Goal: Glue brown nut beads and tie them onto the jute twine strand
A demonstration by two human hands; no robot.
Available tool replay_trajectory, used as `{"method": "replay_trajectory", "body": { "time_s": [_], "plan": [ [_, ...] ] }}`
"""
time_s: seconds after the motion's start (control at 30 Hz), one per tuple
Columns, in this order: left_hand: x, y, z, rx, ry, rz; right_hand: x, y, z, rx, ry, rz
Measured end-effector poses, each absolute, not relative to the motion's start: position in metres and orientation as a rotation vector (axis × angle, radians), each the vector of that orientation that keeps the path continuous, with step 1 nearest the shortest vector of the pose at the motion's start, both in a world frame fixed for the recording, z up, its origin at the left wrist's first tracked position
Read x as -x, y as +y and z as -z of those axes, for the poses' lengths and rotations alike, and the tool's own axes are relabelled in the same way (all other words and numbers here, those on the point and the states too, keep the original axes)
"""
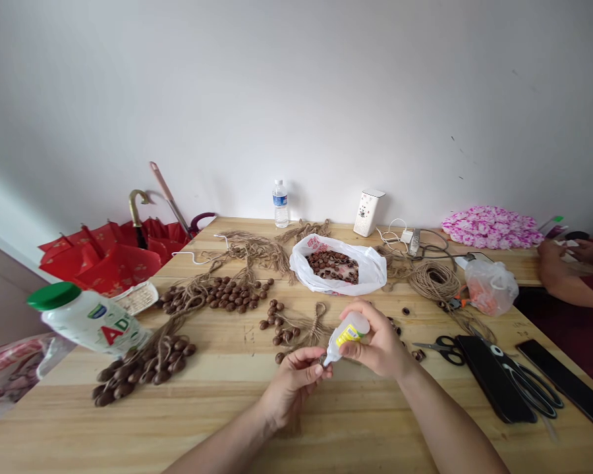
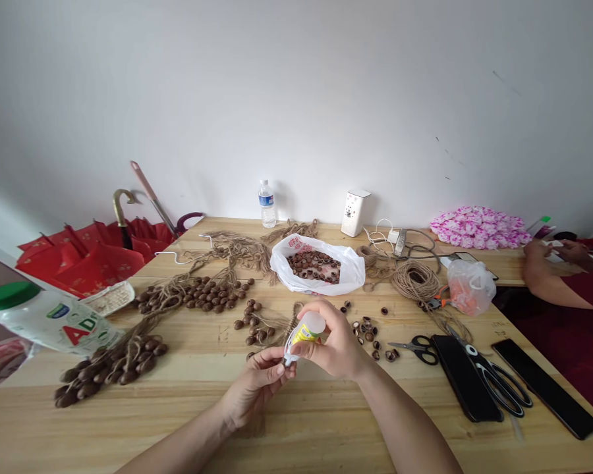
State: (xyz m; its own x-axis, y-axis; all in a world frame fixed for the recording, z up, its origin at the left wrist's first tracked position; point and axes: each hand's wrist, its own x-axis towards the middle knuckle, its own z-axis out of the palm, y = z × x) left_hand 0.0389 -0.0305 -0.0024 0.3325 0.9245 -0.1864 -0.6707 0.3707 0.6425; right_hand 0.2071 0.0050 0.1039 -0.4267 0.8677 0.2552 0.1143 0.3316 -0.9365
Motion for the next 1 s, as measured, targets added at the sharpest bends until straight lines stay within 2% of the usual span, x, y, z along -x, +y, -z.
{"method": "replay_trajectory", "body": {
  "time_s": [1.0],
  "plan": [
    [-0.0391, -0.0303, 0.0033, -0.505, 0.524, -1.088, -0.2126, 0.0061, -0.1088, 0.839, -1.880, -1.085]
  ]
}}
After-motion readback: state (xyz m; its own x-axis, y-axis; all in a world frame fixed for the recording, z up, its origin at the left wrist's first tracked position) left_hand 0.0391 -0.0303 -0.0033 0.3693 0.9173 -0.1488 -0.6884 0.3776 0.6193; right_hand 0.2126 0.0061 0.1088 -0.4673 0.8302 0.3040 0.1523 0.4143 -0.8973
